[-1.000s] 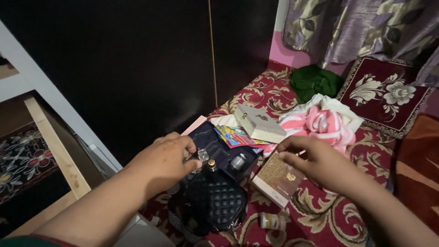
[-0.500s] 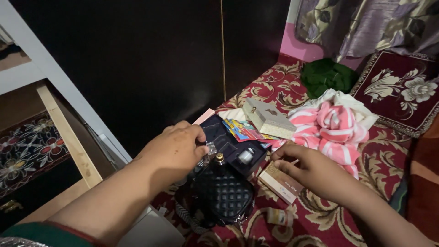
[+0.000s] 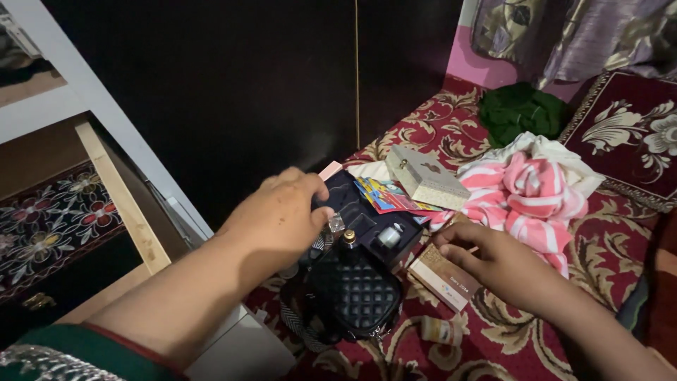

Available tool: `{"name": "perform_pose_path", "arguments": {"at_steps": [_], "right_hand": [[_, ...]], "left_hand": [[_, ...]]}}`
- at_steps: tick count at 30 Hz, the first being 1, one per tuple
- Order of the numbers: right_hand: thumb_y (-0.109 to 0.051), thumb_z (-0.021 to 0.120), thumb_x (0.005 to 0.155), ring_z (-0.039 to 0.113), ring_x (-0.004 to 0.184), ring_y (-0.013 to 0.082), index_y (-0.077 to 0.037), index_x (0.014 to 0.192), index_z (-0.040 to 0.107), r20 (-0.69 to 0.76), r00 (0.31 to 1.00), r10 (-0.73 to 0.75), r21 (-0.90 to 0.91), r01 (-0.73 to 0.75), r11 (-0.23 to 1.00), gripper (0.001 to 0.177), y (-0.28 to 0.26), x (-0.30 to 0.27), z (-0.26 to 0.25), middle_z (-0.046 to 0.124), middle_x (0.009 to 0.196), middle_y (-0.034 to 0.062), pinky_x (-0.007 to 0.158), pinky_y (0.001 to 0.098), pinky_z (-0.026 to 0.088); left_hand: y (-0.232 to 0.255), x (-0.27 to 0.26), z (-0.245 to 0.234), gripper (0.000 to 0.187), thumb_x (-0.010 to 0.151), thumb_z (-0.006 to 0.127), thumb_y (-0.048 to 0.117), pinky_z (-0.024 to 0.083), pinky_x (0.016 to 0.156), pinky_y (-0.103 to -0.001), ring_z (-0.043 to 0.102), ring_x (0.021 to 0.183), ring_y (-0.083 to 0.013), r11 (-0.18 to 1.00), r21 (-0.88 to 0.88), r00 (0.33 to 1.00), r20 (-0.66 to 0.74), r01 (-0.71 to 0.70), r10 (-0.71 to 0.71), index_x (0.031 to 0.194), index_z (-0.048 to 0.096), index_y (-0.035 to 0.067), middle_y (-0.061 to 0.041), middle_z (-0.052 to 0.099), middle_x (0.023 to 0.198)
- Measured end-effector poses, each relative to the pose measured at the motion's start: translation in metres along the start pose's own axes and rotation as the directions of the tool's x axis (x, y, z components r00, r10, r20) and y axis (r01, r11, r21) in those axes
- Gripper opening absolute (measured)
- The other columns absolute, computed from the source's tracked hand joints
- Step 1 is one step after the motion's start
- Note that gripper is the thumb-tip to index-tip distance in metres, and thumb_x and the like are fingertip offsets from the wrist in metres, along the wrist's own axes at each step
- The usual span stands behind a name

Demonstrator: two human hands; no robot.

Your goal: The person removes items from a bedroom drawer, including a decorative box, small boxes, and bottles, then places them on a nearby surface and reorganizes them back into the drawer.

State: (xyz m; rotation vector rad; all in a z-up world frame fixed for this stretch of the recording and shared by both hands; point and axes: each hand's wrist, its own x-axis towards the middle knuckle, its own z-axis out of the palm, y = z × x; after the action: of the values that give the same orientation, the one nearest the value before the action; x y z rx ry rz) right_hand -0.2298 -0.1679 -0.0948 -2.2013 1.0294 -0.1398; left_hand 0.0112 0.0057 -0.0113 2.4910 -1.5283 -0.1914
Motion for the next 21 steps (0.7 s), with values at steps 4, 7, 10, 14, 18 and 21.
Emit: {"name": "perform_pose_path", "arguments": {"at_steps": [4, 7, 10, 14, 18, 21], "right_hand": [[-0.028, 0.065, 0.094, 0.069, 0.073, 0.0104, -0.017, 0.104, 0.079, -0.010, 0.999, -0.033, 0.037, 0.033, 0.999, 0.020, 0.003, 0.000, -0.001, 0.081, 0.089, -0.0047, 0.071, 0.0256, 0.056], [-0.027, 0.064, 0.096, 0.061, 0.064, 0.0124, -0.017, 0.106, 0.080, 0.011, 1.000, 0.018, 0.062, -0.018, 0.998, 0.021, 0.007, 0.006, -0.001, 0.077, 0.084, -0.0018, 0.061, 0.0267, 0.051], [-0.028, 0.065, 0.096, 0.064, 0.068, 0.0131, -0.017, 0.108, 0.079, 0.008, 0.999, 0.033, 0.048, -0.033, 0.998, 0.022, 0.008, 0.009, -0.002, 0.079, 0.086, -0.0011, 0.066, 0.0268, 0.054], [-0.032, 0.062, 0.098, 0.056, 0.058, 0.0148, -0.019, 0.110, 0.080, -0.010, 0.992, 0.128, 0.015, -0.128, 0.992, 0.025, 0.000, 0.002, -0.012, 0.076, 0.080, 0.0020, 0.054, 0.0276, 0.046], [-0.028, 0.060, 0.098, 0.067, 0.079, 0.0137, -0.019, 0.116, 0.078, -0.103, 0.987, 0.126, 0.049, -0.122, 0.991, 0.027, 0.017, 0.002, -0.022, 0.079, 0.100, -0.0027, 0.072, 0.0281, 0.055], [-0.025, 0.057, 0.099, 0.073, 0.084, 0.0151, -0.011, 0.110, 0.077, -0.171, 0.982, 0.081, 0.100, -0.064, 0.993, 0.027, 0.020, -0.007, -0.042, 0.080, 0.095, 0.0021, 0.078, 0.0299, 0.059]], "left_hand": [[-0.002, 0.000, -0.030, 0.031, 0.095, 0.059, 0.031, 0.049, 0.100, -0.047, 0.059, 0.118, -0.0321, 0.989, 0.103, 0.984, -0.126, -0.109, 0.122, 0.120, 0.066, 0.014, -0.008, 0.062, 0.122], [-0.004, -0.015, -0.069, 0.035, 0.097, 0.058, 0.031, 0.048, 0.110, -0.047, 0.059, 0.125, -0.0290, 0.981, 0.195, 0.999, -0.039, -0.007, 0.015, 0.129, 0.065, 0.019, -0.009, 0.059, 0.139], [-0.032, -0.029, -0.083, 0.032, 0.095, 0.058, 0.036, 0.049, 0.104, -0.049, 0.062, 0.120, -0.0293, 0.966, 0.257, 0.993, -0.103, -0.022, 0.050, 0.121, 0.066, 0.020, -0.002, 0.062, 0.134], [-0.056, -0.044, -0.083, 0.036, 0.094, 0.060, 0.041, 0.059, 0.096, -0.043, 0.075, 0.098, -0.0205, 0.935, 0.327, 0.991, -0.057, 0.135, -0.123, 0.125, 0.065, 0.024, 0.004, 0.061, 0.139], [-0.060, -0.048, -0.072, 0.036, 0.092, 0.062, 0.043, 0.058, 0.109, -0.039, 0.068, 0.120, -0.0115, 0.917, 0.323, 0.969, 0.005, 0.232, -0.247, 0.125, 0.064, 0.031, 0.014, 0.061, 0.141], [-0.062, -0.044, -0.054, 0.032, 0.093, 0.058, 0.053, 0.068, 0.079, -0.022, 0.084, 0.084, -0.0021, 0.819, 0.492, 0.948, -0.053, 0.297, -0.312, 0.123, 0.062, 0.042, 0.025, 0.062, 0.135]]}}
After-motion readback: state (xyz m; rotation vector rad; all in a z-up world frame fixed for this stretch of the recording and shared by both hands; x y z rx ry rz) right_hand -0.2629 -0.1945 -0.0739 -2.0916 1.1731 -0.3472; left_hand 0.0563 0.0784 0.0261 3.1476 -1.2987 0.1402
